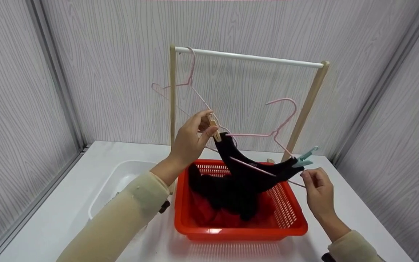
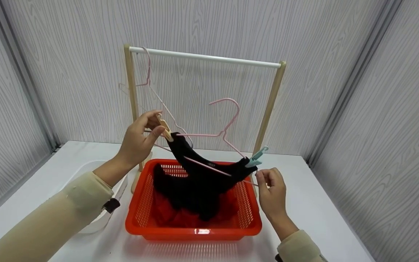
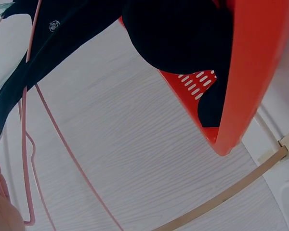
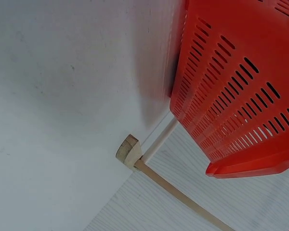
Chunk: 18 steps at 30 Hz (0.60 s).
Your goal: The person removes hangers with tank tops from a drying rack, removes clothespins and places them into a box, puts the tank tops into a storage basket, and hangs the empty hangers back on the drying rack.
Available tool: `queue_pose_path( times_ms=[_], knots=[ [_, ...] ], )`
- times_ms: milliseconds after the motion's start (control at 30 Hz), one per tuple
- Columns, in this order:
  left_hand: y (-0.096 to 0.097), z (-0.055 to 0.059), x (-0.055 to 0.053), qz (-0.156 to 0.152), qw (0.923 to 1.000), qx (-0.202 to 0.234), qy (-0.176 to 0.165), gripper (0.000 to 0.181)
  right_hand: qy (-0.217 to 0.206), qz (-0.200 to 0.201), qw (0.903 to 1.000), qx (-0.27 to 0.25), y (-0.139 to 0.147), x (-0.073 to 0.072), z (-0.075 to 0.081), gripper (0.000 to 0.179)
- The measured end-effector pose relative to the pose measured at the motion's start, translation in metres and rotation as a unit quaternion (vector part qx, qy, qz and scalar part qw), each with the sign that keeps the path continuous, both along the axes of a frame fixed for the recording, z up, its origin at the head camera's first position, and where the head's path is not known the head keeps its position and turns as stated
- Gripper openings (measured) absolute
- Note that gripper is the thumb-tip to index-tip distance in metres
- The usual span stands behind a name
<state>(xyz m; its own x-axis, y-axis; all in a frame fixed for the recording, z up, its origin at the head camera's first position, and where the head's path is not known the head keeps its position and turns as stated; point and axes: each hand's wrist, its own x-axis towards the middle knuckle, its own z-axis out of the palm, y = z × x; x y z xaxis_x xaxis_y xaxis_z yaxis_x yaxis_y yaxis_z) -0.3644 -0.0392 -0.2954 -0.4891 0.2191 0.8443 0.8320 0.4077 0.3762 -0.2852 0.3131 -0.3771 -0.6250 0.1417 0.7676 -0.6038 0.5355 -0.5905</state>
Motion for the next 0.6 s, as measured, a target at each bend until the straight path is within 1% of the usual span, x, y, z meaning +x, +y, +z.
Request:
queue_pose_path(
  times_ms=[233, 433, 600],
  knots=[
    [-0.005, -0.008, -0.001, 0.005, 1.0000, 0.006, 0.000, 0.046, 0.010, -0.005, 0.9997, 0.022, -0.002, 0.001, -0.001, 0.008],
    [-0.009, -0.012, -0.001, 0.012, 0.9998, 0.016, 0.003, 0.043, 0.012, -0.005, 0.9995, 0.030, -0.005, 0.002, -0.003, 0.008],
    [-0.011, -0.015, -0.002, 0.005, 0.9994, 0.033, 0.000, 0.040, 0.015, -0.003, 0.9993, 0.033, -0.007, 0.002, -0.003, 0.009]
  ],
)
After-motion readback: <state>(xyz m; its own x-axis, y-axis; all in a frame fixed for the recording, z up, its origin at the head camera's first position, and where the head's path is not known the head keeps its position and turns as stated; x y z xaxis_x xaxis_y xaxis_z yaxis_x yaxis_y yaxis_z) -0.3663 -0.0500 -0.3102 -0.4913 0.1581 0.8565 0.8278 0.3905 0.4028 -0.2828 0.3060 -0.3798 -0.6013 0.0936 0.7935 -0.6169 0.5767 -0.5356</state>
